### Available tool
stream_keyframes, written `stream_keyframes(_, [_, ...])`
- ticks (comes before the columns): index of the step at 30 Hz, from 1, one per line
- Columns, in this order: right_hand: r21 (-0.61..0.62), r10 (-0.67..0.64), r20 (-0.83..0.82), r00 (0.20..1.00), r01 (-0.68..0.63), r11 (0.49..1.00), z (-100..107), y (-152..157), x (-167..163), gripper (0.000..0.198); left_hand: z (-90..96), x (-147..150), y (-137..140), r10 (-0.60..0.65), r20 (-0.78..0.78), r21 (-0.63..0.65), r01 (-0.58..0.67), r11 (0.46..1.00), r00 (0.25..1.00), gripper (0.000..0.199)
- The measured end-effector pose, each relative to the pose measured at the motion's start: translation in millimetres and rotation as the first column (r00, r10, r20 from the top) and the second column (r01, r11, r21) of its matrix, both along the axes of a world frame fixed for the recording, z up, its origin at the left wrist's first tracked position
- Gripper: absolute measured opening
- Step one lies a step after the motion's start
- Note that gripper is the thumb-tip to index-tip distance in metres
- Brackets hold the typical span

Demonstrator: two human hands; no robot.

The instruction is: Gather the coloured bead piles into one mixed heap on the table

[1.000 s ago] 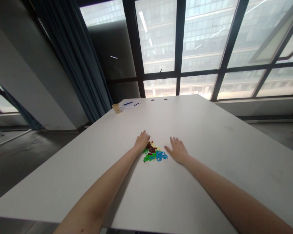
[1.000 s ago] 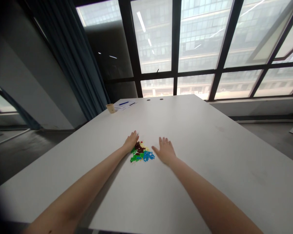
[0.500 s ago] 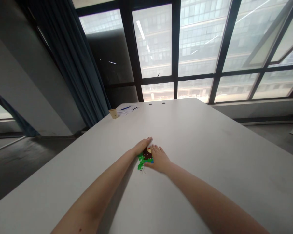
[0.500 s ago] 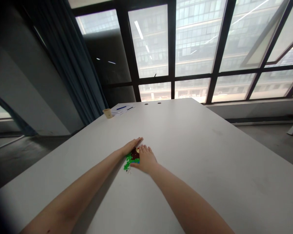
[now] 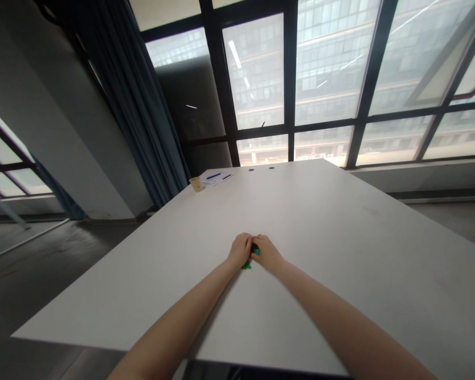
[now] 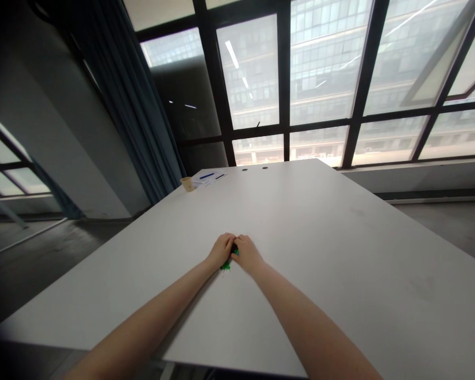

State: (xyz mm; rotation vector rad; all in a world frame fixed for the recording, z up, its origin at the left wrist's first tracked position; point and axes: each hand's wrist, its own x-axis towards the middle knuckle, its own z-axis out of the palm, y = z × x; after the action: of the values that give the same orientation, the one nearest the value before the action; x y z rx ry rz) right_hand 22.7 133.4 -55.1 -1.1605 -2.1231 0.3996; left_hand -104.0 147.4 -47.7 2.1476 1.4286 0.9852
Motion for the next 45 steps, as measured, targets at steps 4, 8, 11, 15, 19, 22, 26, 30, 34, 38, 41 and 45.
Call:
stream_keyframes(4, [-0.005, 0.014, -0.084, 0.996, -0.015, 1.0, 2, -1, 3, 0.016, -1.7, -4, 5, 0.017, 0.105, -0.035, -0.014, 0.999, 0.994, 0.033])
stream_keyframes(8, [0.006, 0.06, -0.193, 0.979, -0.06, 0.998, 6, -3, 7, 0.007, -0.6, -10, 6, 0.048, 0.32, -0.109, -0.014, 0.994, 0.946, 0.034])
stream_keyframes(11, [-0.024, -0.022, -0.307, 0.952, 0.015, 1.0, 7, -1, 15, 0.018, 6.7, -20, 4, 0.031, 0.449, -0.163, 0.048, 0.986, 0.893, 0.04])
stream_keyframes(15, [-0.076, -0.18, -0.237, 0.955, 0.166, 0.983, 1, 7, 24, 0.029, 16.0, -42, -3, -0.194, 0.114, -0.23, 0.216, 0.949, 0.974, 0.08])
stream_keyframes(19, [-0.084, -0.161, -0.005, 0.987, 0.16, 0.984, -2, 9, 19, 0.039, 13.8, -44, -8, -0.265, -0.355, -0.265, 0.175, 0.948, 0.896, 0.113])
stream_keyframes(22, [-0.128, -0.103, 0.166, 0.981, 0.125, 0.984, 0, 7, 11, 0.045, 10.2, -30, -6, -0.234, -0.443, -0.185, 0.167, 0.969, 0.865, 0.102])
stream_keyframes(26, [-0.15, 0.011, 0.165, 0.986, 0.014, 0.989, 5, 4, 10, 0.044, 7.9, -17, -4, -0.245, -0.383, -0.125, 0.213, 0.969, 0.89, 0.083])
stream_keyframes(30, [-0.127, 0.091, -0.068, 0.993, -0.1, 0.987, 7, -1, 11, 0.038, 4.5, -17, -9, -0.279, -0.202, -0.042, 0.276, 0.96, 0.939, 0.069])
stream_keyframes(34, [-0.2, 0.029, -0.403, 0.915, -0.119, 0.973, 6, -4, 1, 0.03, 0.1, -18, -14, -0.201, -0.063, 0.028, 0.204, 0.979, 0.977, 0.056])
stream_keyframes(38, [-0.391, -0.142, -0.67, 0.729, -0.183, 0.902, 7, -2, -2, 0.031, -1.2, -16, -13, -0.148, 0.085, -0.038, 0.152, 0.988, 0.985, 0.045])
stream_keyframes(41, [-0.454, -0.174, -0.651, 0.739, -0.195, 0.869, 11, 1, 13, 0.03, 3.1, -20, -10, -0.112, 0.267, -0.144, 0.154, 0.977, 0.957, 0.035])
stream_keyframes(45, [-0.405, -0.038, -0.343, 0.938, -0.111, 0.907, 18, -1, 41, 0.035, 16.3, -39, -8, -0.117, 0.333, -0.239, 0.204, 0.949, 0.936, 0.042])
